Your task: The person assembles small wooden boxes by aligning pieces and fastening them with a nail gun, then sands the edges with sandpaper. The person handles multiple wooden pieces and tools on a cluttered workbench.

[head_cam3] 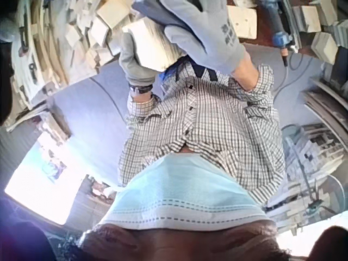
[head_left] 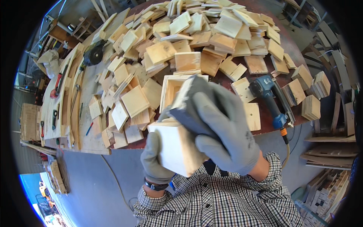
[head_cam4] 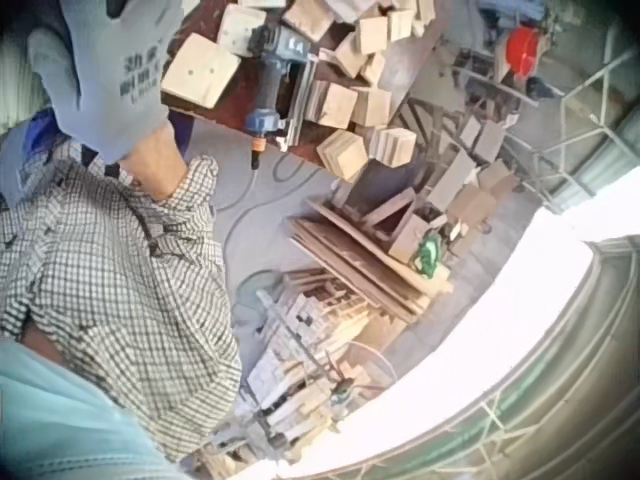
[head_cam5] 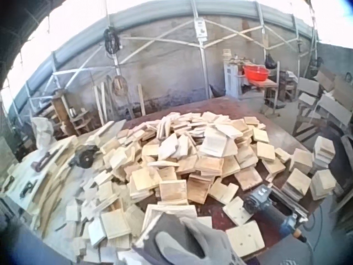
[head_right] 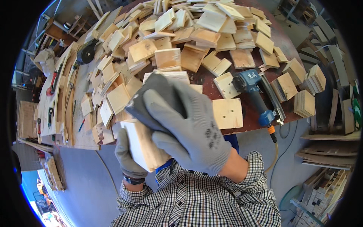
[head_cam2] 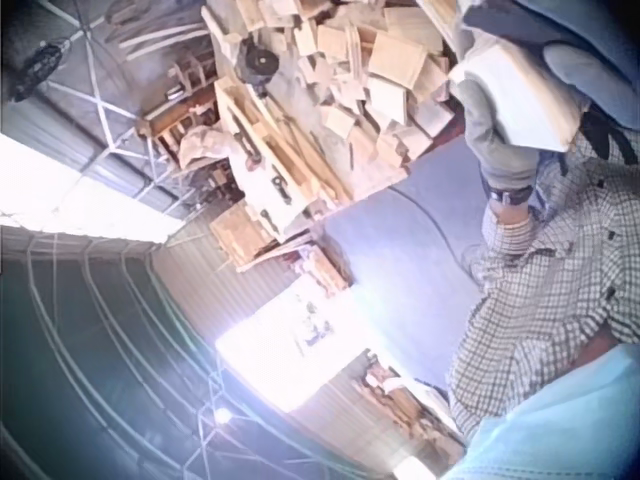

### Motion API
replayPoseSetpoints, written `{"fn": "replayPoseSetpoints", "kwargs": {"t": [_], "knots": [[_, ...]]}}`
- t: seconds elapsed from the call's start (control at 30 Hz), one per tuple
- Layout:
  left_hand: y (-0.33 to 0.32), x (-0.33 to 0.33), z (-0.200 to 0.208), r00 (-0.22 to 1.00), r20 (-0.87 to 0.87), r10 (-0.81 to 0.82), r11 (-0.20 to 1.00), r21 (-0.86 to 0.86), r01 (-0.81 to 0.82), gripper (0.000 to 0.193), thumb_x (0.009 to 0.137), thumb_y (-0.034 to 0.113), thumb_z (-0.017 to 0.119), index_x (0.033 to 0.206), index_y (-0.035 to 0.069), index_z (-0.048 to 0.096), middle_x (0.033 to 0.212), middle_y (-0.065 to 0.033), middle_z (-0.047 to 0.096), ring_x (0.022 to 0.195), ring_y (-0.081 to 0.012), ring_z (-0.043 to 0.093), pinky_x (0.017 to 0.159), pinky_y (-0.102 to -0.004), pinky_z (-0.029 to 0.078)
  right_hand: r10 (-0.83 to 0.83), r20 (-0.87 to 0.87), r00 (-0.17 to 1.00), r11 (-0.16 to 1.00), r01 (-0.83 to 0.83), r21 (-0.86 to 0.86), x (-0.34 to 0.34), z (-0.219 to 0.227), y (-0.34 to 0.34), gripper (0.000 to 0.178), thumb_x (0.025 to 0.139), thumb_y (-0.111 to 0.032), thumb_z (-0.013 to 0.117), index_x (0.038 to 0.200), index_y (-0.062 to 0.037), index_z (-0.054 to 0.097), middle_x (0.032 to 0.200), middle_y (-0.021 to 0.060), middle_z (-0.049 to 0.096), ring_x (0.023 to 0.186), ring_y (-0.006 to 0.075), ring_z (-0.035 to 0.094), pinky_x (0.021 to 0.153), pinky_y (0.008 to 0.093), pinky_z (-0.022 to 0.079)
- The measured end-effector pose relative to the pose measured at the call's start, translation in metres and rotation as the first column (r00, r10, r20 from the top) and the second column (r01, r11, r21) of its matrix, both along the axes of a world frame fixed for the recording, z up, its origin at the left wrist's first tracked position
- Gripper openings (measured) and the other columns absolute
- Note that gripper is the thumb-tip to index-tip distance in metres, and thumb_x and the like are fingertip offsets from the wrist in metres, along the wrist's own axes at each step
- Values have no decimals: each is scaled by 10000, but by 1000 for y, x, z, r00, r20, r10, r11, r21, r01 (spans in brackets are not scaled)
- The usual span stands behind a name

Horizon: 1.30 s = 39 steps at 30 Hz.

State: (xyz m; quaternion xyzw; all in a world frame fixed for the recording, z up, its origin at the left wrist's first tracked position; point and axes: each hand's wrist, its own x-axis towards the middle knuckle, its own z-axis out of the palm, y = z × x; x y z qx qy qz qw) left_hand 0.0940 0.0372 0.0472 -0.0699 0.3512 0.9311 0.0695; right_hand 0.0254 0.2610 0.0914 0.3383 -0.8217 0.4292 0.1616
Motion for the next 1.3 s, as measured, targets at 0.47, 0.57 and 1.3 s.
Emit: {"fn": "replayPoseSetpoints", "kwargs": {"t": [0.47,0.57,1.3], "knots": [[21,-18,6,943,-325,78,922,-337,-192,923,1072,590,490,1685,-17,163,1640,-261,406,1500,-370,454,1244,-513,400,-34,108,994,989,50,-142,22,1,-12,654,1048,-379,583,1577,-18,453,1483,333,464,1315,461,511,1118,540,389],[30,-12,4,929,-346,128,963,-182,-201,860,1108,590,403,1671,-31,212,1657,-244,391,1518,-350,436,1236,-498,416,23,257,966,933,72,-352,-28,-11,-14,632,1083,-296,549,1593,44,396,1442,293,507,1300,421,528,1136,471,406],[1,-21,4,741,-653,-157,249,-753,-610,1222,809,501,924,1626,-105,247,1396,-238,593,1235,-352,646,1047,-443,535,126,305,944,920,4,-391,-5,-2,35,636,1041,-221,552,1598,52,411,1531,267,515,1346,338,550,1154,451,419]]}}
